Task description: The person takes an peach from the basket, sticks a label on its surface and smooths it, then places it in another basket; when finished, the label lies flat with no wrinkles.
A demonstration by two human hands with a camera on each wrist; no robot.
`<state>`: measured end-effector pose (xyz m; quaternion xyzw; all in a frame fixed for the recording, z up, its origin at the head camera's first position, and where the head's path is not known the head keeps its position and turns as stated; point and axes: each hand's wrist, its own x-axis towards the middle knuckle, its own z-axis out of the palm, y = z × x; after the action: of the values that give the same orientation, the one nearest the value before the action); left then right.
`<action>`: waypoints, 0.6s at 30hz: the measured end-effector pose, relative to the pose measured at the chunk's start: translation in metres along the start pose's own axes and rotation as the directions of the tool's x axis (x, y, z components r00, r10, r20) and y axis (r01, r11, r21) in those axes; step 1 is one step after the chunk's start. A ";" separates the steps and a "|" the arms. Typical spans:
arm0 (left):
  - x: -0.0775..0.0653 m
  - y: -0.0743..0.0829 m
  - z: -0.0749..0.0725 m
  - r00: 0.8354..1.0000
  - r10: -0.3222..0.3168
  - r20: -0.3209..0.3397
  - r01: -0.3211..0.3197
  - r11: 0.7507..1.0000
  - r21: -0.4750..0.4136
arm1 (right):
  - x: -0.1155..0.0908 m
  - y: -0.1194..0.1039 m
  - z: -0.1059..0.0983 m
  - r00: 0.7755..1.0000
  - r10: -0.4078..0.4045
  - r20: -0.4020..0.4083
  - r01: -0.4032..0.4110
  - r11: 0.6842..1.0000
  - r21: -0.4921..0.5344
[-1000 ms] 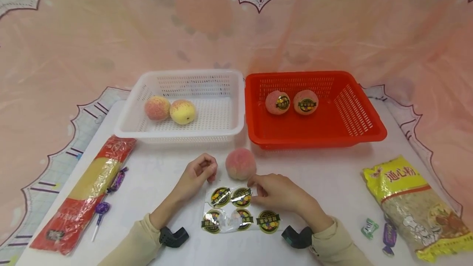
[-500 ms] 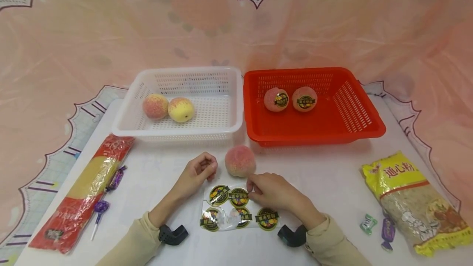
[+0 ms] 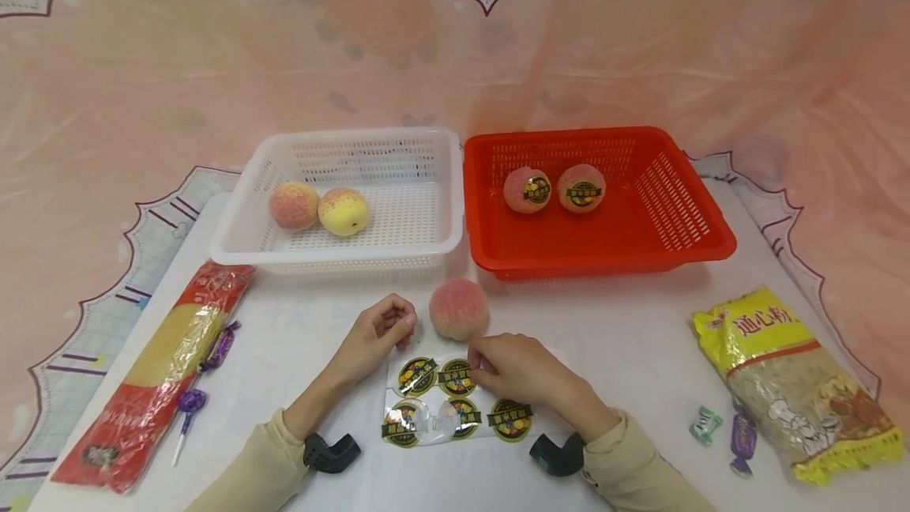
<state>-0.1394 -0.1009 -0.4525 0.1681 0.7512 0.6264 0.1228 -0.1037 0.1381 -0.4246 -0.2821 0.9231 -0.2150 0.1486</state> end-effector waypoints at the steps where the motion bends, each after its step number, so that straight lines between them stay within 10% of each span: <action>1: -0.001 0.003 0.000 1.000 0.003 0.003 -0.003 1.000 -0.006 | 0.000 0.000 0.000 1.000 0.001 0.003 -0.001 1.000 0.000; 18: -0.002 0.006 0.001 1.000 0.012 0.000 -0.012 1.000 -0.016 | 0.000 -0.003 -0.001 0.998 -0.044 0.039 0.044 0.999 -0.007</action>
<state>-0.1366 -0.1002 -0.4470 0.1715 0.7452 0.6330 0.1205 -0.1024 0.1363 -0.4221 -0.3070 0.9144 -0.2091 0.1607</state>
